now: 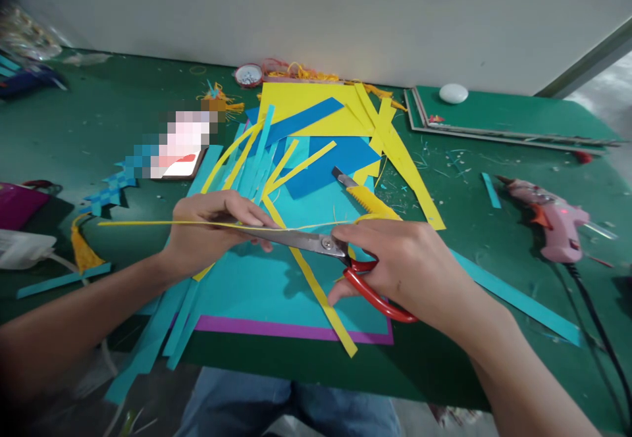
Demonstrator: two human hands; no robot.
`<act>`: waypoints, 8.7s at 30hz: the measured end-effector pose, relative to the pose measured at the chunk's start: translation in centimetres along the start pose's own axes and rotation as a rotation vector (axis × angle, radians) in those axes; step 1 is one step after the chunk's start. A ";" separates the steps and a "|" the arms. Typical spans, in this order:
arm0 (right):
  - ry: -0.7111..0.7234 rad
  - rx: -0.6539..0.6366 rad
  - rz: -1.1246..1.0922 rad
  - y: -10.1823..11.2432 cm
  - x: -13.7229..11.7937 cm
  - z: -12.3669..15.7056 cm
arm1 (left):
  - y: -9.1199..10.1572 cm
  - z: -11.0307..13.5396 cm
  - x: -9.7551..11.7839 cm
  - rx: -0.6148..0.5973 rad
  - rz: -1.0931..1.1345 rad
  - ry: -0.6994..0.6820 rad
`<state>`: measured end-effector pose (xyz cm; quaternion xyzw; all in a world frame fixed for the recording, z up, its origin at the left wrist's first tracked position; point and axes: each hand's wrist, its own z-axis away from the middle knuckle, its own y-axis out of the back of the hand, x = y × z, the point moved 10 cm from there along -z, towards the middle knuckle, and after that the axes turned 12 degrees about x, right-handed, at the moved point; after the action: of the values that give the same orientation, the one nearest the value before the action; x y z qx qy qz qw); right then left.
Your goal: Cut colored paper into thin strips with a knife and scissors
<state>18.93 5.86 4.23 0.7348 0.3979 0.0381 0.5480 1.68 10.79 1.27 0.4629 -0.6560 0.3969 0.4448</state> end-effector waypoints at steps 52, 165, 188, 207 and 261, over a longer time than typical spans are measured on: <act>0.083 0.072 0.133 1.0 1.0 0.3 | 0.4 -0.6 0.5 0.037 -0.105 0.031; 0.074 0.070 0.035 0.7 0.5 0.4 | 0.0 -0.2 0.7 -0.005 0.044 -0.086; 0.011 0.028 0.051 0.7 1.4 0.6 | 0.4 -0.1 0.9 -0.004 -0.035 -0.134; 0.132 0.084 0.090 0.9 0.2 0.6 | -0.4 -0.2 -0.1 -0.056 0.034 0.012; 0.066 0.075 -0.013 0.3 0.3 0.4 | 0.4 -0.3 1.5 0.037 0.123 -0.143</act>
<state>19.51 5.67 4.26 0.7507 0.4216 0.0437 0.5067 1.08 10.80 2.71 0.4571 -0.7057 0.4015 0.3631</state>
